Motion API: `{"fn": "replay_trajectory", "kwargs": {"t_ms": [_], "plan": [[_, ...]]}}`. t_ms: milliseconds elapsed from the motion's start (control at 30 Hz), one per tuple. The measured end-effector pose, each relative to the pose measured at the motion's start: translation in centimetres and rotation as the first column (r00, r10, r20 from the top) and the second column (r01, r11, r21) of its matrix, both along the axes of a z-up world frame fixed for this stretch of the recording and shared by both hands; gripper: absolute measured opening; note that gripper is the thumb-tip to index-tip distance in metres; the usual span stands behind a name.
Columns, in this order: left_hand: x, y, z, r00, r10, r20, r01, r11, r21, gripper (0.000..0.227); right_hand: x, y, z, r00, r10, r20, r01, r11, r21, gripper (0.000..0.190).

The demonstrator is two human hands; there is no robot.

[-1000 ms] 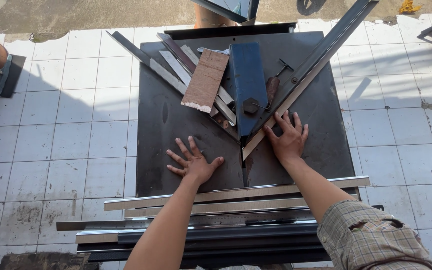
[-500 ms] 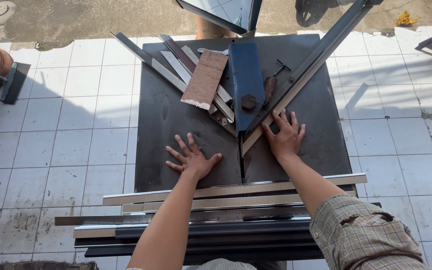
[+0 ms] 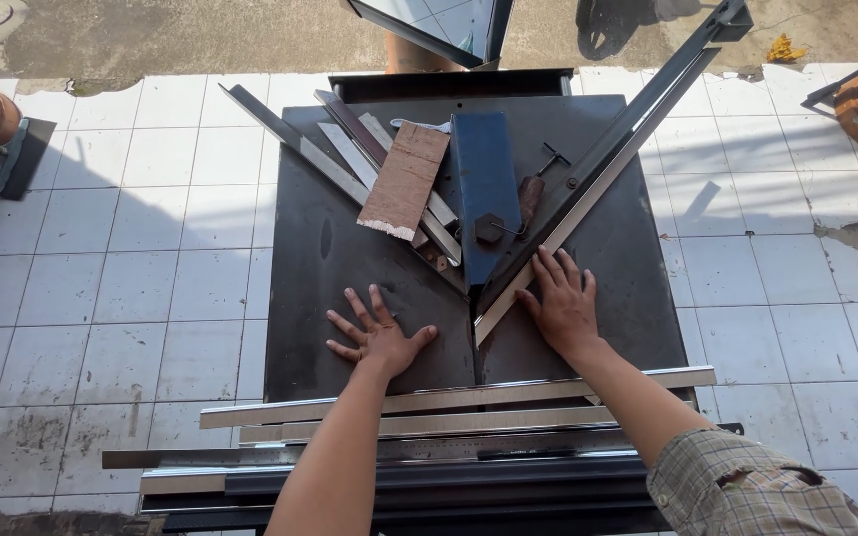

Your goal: The person measures and marks a metal profile with a ruler and pen, then uses a miter saw to cut the profile. The person repeats the process with another profile, aligning it against the saw's fence before cutting.

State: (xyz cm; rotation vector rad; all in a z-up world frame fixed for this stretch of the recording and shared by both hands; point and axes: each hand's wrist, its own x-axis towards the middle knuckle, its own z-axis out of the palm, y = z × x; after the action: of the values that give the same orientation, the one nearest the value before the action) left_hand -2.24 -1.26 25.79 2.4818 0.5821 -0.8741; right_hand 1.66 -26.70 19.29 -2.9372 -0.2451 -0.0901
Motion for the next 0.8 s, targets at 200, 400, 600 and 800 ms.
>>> {"fn": "replay_trajectory", "kwargs": {"t_ms": [200,400,600,800], "plan": [[0.0,0.1,0.2,1.0,0.003,0.011,-0.003,1.0,-0.02,0.108,-0.3,-0.6,4.1,0.907,0.411,-0.093,-0.42,0.898,-0.126,0.042],[0.0,0.0,0.6,1.0,0.006,0.0,-0.006,1.0,-0.021,0.108,0.9,0.3,5.6,0.861,0.47,-0.197,-0.464,0.882,0.077,0.032],[0.1,0.0,0.6,1.0,0.005,0.0,-0.005,1.0,-0.01,0.109,0.7,-0.6,2.8,0.892,0.433,-0.127,-0.405,0.893,0.198,0.015],[0.0,-0.1,0.8,1.0,0.014,-0.006,-0.014,1.0,-0.017,0.106,0.3,-1.4,2.3,0.896,0.439,-0.059,-0.408,0.87,0.277,0.012]]}}
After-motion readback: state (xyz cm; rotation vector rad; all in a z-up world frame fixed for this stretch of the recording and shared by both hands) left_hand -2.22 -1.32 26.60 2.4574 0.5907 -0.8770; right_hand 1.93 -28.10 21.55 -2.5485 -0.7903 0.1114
